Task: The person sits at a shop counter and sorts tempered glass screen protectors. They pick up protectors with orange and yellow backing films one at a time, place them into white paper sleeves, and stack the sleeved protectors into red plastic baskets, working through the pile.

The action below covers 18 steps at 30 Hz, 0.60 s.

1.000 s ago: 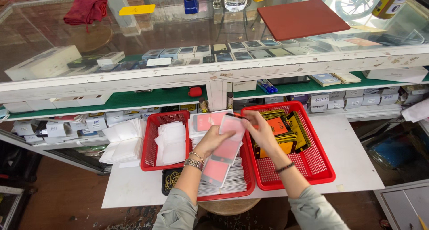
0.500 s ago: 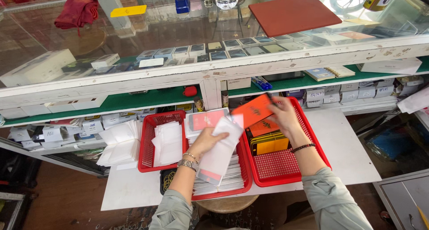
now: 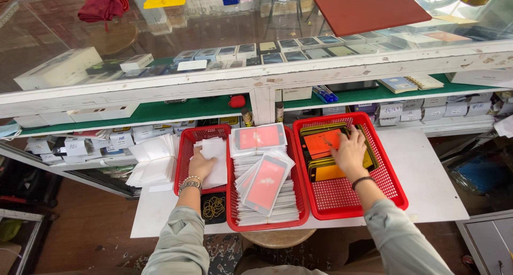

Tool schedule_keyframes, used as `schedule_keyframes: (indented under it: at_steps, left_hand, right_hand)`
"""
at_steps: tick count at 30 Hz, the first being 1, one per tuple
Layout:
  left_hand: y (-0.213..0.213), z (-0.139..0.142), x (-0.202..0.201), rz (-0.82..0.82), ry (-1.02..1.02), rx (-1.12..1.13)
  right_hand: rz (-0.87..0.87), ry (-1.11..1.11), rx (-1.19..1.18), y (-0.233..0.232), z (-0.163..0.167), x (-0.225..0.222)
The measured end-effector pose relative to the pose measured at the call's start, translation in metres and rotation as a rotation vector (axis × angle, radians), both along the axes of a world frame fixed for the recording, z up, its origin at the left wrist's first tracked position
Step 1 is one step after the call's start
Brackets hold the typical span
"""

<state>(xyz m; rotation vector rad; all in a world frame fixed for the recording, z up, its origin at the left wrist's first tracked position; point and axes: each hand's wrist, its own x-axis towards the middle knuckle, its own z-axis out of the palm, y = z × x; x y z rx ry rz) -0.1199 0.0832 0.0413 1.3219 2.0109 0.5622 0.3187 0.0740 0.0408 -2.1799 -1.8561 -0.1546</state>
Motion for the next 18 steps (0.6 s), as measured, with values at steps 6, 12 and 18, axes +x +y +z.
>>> schedule_keyframes:
  at_steps: [6, 12, 18]
  left_hand:
    - [0.003, -0.009, 0.019, 0.047, 0.563, 0.114]
    - [-0.022, -0.018, 0.098, -0.221, -0.187, 0.195]
    - [-0.038, -0.014, 0.136, -0.347, 0.052, 0.404]
  right_hand:
    - [0.471, 0.39, -0.2, -0.027, 0.008, -0.094]
    - [0.495, 0.145, -0.071, -0.041, 0.015, -0.124]
    - [0.591, 0.242, 0.147, -0.033, -0.01, -0.109]
